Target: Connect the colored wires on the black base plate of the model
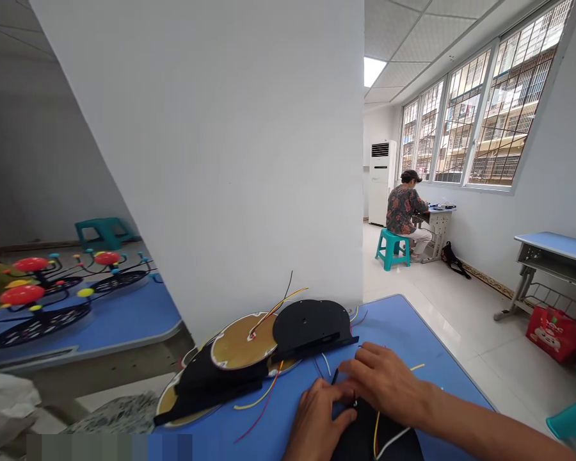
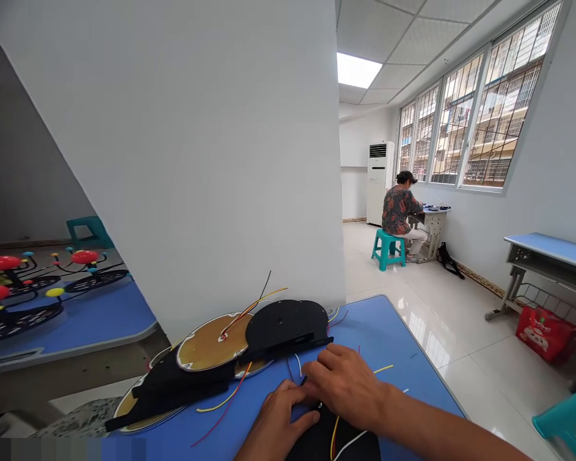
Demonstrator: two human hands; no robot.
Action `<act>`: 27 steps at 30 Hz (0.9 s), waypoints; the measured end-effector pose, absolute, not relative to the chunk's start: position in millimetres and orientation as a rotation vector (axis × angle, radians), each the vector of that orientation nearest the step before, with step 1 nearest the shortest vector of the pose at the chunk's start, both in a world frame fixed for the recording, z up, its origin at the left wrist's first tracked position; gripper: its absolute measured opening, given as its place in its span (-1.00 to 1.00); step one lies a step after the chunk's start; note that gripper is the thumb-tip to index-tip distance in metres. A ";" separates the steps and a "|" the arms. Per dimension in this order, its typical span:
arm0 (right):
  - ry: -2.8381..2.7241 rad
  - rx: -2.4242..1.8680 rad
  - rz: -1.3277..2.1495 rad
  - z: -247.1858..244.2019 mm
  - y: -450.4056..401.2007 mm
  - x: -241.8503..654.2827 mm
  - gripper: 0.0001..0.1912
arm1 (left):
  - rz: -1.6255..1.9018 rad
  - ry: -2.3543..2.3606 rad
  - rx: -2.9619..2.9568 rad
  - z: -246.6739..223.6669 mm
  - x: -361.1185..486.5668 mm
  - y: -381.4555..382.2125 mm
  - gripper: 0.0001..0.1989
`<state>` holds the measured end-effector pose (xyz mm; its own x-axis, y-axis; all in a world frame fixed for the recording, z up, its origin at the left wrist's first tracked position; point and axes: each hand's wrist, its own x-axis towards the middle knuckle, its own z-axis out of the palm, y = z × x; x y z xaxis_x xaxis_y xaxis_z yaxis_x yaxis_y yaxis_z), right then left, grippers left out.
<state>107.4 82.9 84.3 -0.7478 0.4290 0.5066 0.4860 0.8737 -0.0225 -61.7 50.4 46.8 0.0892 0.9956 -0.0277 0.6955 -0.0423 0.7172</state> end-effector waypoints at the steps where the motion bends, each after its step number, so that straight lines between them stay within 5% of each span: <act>1: -2.534 -0.646 -0.142 85.9 82.3 108.4 -0.79 | 0.670 1.665 1.794 47.5 -61.0 49.5 -0.80; 16: -2.520 -0.539 -0.063 92.5 80.6 111.0 -0.75 | 0.509 1.722 1.779 59.3 -54.2 47.5 -0.79; 20: -2.474 -0.629 -0.050 89.2 79.4 112.5 -0.90 | 0.529 1.709 1.790 57.5 -54.9 47.8 -0.78; 27: -2.505 -0.595 -0.013 87.8 78.5 115.5 -0.71 | 0.526 1.723 1.768 58.9 -53.7 46.9 -0.78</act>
<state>115.5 78.5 87.8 -0.7449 0.4118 0.5250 0.4174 0.9014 -0.1149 -53.7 46.9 58.9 0.0756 0.9886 -0.1302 0.7473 0.0303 0.6638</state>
